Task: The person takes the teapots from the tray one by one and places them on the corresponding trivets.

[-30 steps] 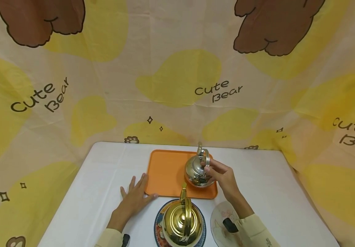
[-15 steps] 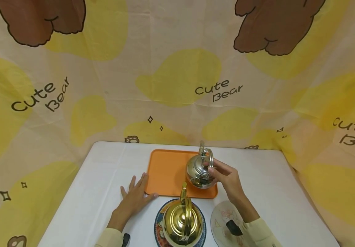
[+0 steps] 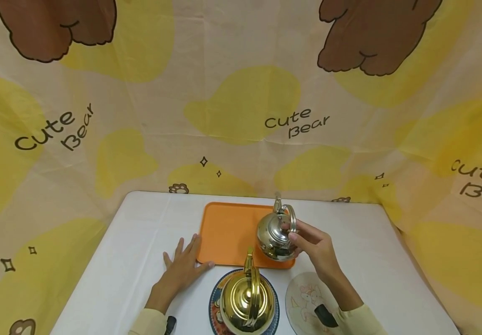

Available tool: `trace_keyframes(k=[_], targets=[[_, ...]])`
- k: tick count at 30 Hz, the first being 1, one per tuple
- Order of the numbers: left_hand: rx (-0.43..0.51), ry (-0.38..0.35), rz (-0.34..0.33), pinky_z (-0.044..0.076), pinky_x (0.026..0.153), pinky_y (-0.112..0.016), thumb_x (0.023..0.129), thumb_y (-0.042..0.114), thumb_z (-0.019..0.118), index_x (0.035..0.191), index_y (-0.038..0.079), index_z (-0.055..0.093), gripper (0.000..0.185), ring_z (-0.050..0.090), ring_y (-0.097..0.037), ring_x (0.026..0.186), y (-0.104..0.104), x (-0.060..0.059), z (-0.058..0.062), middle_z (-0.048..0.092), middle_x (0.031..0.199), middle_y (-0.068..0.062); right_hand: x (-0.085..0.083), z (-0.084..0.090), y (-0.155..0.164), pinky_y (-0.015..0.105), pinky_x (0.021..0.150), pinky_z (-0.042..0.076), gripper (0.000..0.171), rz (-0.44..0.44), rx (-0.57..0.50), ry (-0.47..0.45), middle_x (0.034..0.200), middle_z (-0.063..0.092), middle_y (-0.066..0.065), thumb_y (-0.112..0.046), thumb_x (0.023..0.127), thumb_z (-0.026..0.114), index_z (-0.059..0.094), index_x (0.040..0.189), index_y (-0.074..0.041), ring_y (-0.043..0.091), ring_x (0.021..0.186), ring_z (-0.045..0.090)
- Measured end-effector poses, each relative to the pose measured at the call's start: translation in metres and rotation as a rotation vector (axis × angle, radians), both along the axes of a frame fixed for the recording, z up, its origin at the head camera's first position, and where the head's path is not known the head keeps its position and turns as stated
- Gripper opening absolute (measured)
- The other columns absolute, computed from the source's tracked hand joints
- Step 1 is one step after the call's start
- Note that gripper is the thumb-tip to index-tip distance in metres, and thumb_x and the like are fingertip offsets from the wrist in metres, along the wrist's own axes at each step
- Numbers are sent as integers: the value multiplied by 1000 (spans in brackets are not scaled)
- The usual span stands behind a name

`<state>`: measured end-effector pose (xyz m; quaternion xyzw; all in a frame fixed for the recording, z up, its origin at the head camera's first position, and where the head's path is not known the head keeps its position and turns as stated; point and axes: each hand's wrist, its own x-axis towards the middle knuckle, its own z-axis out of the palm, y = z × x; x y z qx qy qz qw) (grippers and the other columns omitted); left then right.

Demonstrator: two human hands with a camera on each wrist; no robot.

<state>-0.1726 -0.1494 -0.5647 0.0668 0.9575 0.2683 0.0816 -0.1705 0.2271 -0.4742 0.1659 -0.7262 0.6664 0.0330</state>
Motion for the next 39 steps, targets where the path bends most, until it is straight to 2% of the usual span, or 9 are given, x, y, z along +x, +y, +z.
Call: trace_keyframes(k=[5,9,22,32,39], targets=[[4,-7,0,-5,108,-92,96,65,67,169,8,25,102,7,-57,159,0,1,0,25,174,-18,5,1,4,33,60,61,40,21,-19,24,123,77,13,3,104,61,58,144,11,17,84,66],[8,-6,1,-6,108,-92,96,65,67,169,8,25,102,7,-57,159,0,0,0,25,174,-18,9,2,7,33,60,61,40,29,-27,39,123,77,15,4,104,60,57,143,14,16,86,66],[-1,-8,2,-5,109,-92,96,64,67,169,7,23,103,7,-56,159,-1,0,-1,24,174,-17,26,3,16,33,59,61,39,24,-11,61,123,78,9,8,103,57,58,141,14,12,89,68],[2,-11,-3,-6,109,-92,96,64,67,169,8,23,102,6,-56,160,-2,0,-2,24,175,-17,44,3,24,34,59,61,40,0,-15,36,124,78,11,10,102,56,57,142,15,14,93,70],[-3,-14,0,-5,109,-91,96,64,67,169,7,24,102,6,-56,160,-2,0,-1,24,175,-17,55,-2,34,33,59,61,37,-10,-2,22,123,79,5,10,103,56,57,139,16,10,97,70]])
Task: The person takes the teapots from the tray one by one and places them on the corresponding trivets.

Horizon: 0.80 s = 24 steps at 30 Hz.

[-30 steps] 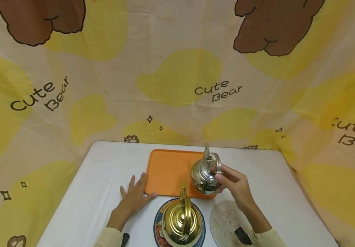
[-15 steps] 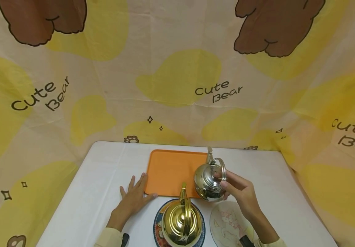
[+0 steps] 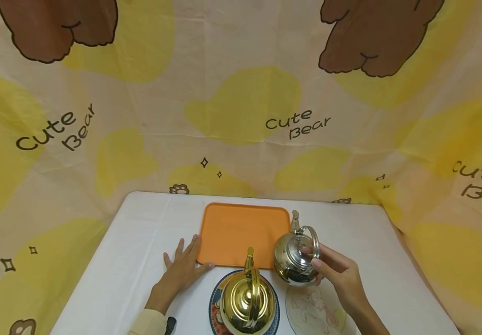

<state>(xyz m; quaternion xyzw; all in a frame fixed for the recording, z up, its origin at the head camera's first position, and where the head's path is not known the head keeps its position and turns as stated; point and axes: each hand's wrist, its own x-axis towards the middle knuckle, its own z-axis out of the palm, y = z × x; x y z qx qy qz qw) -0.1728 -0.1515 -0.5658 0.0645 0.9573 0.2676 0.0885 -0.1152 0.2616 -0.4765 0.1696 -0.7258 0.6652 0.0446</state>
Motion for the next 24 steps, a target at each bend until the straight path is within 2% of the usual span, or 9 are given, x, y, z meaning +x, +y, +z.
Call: trace_keyframes(k=[7,24], targets=[[13,-1,-4,-6,109,-91,97,62,67,169,7,23,101,5,-56,159,1,0,1,24,174,-18,9,-5,7,32,60,61,35,-23,2,-1,124,79,1,11,102,56,60,137,14,10,97,70],[-3,-5,-8,-5,110,-91,98,62,66,169,7,22,100,6,-56,160,2,0,4,23,175,-17,31,-11,18,33,63,61,38,-48,11,-16,126,78,4,13,103,53,56,140,16,12,94,69]])
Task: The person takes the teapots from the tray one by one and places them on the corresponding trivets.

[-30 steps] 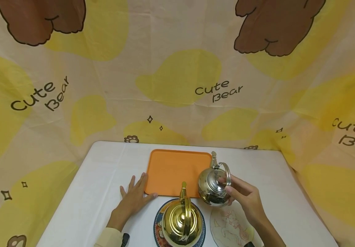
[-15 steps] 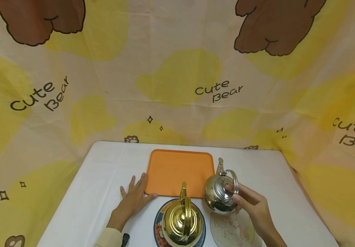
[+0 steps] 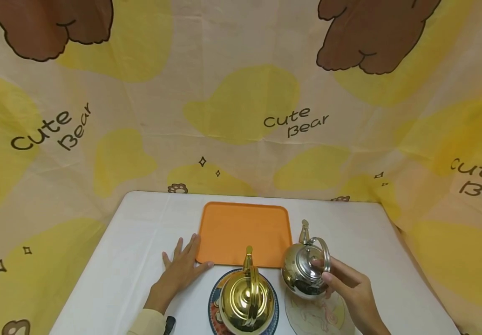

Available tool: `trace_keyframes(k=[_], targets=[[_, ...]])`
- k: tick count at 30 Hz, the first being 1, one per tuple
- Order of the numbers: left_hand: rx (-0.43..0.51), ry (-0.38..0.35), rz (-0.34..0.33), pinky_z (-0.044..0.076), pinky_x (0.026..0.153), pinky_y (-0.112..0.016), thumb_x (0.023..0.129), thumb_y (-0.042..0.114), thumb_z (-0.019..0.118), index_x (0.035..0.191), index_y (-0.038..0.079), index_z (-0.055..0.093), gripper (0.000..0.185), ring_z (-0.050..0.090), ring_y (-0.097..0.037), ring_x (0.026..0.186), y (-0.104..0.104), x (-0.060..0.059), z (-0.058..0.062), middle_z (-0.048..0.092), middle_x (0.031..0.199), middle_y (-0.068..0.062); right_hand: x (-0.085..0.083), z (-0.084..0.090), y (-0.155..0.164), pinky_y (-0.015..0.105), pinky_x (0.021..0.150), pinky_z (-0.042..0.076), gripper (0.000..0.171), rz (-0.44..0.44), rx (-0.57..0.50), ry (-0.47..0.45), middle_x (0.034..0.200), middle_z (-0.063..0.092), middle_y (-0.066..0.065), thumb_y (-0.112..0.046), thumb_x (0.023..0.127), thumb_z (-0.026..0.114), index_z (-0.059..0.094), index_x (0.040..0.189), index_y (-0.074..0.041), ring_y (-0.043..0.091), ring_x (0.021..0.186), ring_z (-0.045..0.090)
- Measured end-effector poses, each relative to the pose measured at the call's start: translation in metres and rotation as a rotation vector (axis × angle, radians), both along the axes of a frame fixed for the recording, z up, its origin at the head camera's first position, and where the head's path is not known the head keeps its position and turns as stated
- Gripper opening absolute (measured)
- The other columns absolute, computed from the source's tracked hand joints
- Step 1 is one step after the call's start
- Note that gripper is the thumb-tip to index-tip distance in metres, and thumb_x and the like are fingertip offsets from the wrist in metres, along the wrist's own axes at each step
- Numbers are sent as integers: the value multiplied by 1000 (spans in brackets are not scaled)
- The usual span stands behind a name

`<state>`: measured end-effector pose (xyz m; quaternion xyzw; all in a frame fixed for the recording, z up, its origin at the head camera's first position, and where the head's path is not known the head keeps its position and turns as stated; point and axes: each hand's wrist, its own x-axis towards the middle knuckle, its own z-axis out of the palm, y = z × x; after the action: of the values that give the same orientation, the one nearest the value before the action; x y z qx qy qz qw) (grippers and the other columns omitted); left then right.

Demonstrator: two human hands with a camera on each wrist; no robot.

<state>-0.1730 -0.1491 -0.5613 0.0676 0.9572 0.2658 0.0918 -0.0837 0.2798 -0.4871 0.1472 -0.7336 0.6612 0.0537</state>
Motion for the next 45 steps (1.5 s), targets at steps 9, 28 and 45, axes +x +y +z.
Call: trace_keyframes(k=[9,28,45], targets=[[5,2,1,-5,109,-91,98,62,66,169,7,23,100,6,-57,159,0,1,1,23,174,-18,13,-3,6,31,63,62,41,7,-70,-7,127,78,6,18,101,51,54,142,18,12,97,70],[9,0,1,-5,109,-91,98,62,66,169,6,24,100,6,-57,159,1,2,2,24,174,-18,39,-7,17,35,56,60,34,-102,-39,-58,121,80,-2,16,100,55,56,134,23,10,98,73],[14,-10,2,-6,109,-91,98,61,66,169,6,23,100,5,-56,159,0,4,3,23,175,-18,59,-3,20,35,64,63,28,-244,103,-243,114,80,-1,5,105,57,66,129,14,18,83,71]])
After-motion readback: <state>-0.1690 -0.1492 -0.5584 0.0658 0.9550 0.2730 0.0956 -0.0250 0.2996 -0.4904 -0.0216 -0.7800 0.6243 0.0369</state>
